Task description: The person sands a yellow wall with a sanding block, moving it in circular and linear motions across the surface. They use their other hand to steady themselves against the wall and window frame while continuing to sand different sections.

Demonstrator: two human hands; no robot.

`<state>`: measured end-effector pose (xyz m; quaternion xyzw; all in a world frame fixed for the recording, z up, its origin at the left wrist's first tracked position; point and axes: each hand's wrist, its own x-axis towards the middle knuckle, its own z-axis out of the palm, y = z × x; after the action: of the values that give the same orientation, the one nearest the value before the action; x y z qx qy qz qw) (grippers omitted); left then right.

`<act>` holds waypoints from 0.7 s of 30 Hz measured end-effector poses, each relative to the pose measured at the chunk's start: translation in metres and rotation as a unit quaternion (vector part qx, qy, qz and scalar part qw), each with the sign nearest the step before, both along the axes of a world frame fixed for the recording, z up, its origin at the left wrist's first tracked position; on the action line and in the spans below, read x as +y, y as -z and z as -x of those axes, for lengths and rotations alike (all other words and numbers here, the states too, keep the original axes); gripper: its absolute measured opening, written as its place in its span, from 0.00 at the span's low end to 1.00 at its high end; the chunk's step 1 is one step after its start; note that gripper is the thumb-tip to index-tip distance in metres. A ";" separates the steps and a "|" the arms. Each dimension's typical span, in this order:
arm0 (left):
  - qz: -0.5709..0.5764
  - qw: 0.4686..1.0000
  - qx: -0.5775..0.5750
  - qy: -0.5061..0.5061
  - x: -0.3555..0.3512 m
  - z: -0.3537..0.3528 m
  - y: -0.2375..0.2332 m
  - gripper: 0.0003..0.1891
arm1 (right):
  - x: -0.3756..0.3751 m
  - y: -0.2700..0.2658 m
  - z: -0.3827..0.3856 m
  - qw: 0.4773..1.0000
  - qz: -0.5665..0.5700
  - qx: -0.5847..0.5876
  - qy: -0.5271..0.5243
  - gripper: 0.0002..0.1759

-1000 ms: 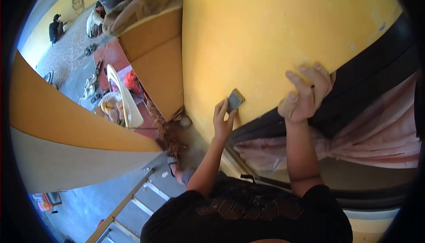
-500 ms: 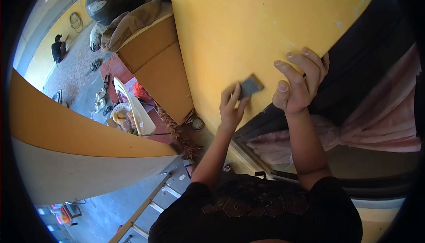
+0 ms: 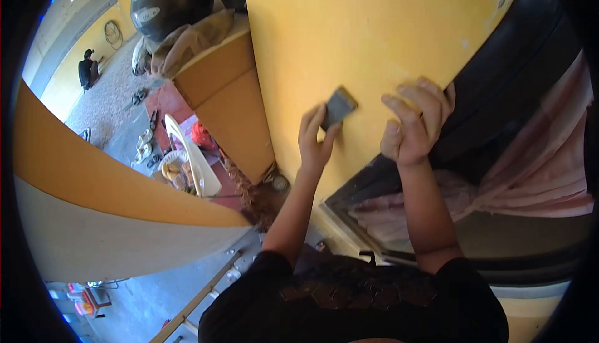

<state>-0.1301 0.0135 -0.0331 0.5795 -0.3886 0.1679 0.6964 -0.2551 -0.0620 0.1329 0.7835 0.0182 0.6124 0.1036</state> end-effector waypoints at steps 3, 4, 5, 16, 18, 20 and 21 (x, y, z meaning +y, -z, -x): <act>-0.007 0.998 0.057 -0.022 -0.002 0.016 0.041 0.25 | 0.002 0.000 0.002 1.000 0.015 -0.006 0.000 0.16; -0.006 0.995 0.093 -0.021 -0.006 0.025 0.085 0.25 | 0.002 0.000 0.003 1.000 0.018 0.000 0.002 0.16; 0.000 0.992 0.126 -0.021 -0.008 0.034 0.114 0.25 | 0.001 0.000 0.003 1.000 0.021 0.005 0.004 0.16; -0.071 0.994 0.068 -0.047 0.006 0.031 0.076 0.24 | -0.001 0.000 0.002 1.000 0.019 0.006 0.004 0.16; -0.068 0.992 0.105 -0.032 0.010 0.044 0.104 0.25 | -0.001 0.001 0.002 1.000 0.026 -0.004 -0.004 0.16; -0.053 0.994 0.088 -0.032 0.005 0.038 0.084 0.25 | -0.002 0.003 0.001 1.000 0.018 -0.011 -0.012 0.17; -0.025 0.997 0.070 -0.029 0.002 0.032 0.067 0.25 | -0.002 0.004 0.001 1.000 0.009 -0.008 -0.012 0.17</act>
<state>-0.1622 0.0154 -0.0996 0.6182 -0.3264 0.1371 0.7018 -0.2564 -0.0642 0.1286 0.7775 0.0325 0.6195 0.1034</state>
